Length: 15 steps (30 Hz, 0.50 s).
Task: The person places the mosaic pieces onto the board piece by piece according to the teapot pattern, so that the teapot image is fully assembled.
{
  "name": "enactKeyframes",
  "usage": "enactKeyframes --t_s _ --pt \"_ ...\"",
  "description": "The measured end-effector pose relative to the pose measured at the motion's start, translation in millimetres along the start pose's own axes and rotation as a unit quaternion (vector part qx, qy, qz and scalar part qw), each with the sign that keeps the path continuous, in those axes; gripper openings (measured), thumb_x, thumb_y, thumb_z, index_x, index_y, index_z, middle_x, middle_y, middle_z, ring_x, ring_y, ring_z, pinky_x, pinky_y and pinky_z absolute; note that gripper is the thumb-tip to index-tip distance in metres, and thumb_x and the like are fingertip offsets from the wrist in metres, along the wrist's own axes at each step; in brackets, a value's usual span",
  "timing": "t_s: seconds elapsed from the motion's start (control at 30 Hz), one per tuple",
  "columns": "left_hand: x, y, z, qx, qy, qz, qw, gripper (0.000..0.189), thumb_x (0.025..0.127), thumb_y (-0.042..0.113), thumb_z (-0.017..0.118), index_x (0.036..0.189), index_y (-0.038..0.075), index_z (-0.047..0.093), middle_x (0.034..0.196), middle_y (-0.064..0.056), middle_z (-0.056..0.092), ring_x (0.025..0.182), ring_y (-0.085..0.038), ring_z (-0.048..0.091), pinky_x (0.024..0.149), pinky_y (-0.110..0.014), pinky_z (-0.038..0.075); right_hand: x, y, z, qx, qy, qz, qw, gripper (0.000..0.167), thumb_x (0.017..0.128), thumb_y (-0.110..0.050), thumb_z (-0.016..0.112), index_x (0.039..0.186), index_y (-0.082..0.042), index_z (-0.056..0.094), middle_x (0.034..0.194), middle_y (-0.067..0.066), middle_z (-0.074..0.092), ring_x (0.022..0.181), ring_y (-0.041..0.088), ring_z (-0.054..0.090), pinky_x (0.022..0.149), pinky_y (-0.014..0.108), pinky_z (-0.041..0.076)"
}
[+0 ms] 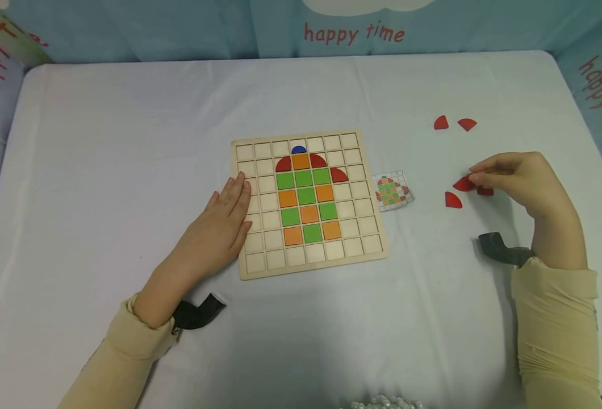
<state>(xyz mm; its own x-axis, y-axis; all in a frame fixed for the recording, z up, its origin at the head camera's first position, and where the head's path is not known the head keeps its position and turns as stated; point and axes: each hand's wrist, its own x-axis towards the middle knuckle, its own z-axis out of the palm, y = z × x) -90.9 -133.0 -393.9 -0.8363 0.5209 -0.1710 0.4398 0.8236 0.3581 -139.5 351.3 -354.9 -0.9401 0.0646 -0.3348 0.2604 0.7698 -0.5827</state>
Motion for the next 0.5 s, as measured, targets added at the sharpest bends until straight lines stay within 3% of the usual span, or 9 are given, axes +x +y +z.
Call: enactKeyframes --t_s 0.17,0.37,0.5 --pt "0.5 0.0 -0.1 -0.001 -0.003 -0.001 1.0000 0.059 0.101 0.018 0.037 0.147 -0.009 0.011 0.155 -0.021 0.001 0.143 -0.031 0.001 0.112 -0.052 0.012 2.1 4.8 -1.3 -0.016 0.007 0.014 0.9998 0.040 0.086 -0.038 0.069 0.112 -0.008 0.068 0.076 -0.020 0.066 0.076 0.000 0.055 0.073 0.028 0.035" --pt "-0.1 0.4 -0.6 -0.001 0.001 0.000 1.0000 0.059 0.101 0.018 0.038 0.147 -0.009 0.012 0.155 -0.021 0.001 0.143 -0.031 0.001 0.112 -0.052 0.012 3.3 10.0 -3.1 0.002 0.010 0.013 0.9999 0.026 0.085 -0.035 0.070 0.105 -0.020 0.072 0.074 -0.021 0.066 0.076 -0.003 0.054 0.068 0.018 0.037" --pt "-0.1 0.6 -0.6 -0.001 0.002 0.000 1.0000 0.059 0.101 0.018 0.038 0.147 -0.009 0.012 0.155 -0.021 0.002 0.143 -0.031 0.002 0.112 -0.052 0.012 3.9 10.8 -2.2 0.010 0.004 0.007 0.9999 0.032 0.087 -0.032 0.069 0.111 -0.011 0.069 0.079 -0.016 0.069 0.075 -0.006 0.058 0.066 0.011 0.039"
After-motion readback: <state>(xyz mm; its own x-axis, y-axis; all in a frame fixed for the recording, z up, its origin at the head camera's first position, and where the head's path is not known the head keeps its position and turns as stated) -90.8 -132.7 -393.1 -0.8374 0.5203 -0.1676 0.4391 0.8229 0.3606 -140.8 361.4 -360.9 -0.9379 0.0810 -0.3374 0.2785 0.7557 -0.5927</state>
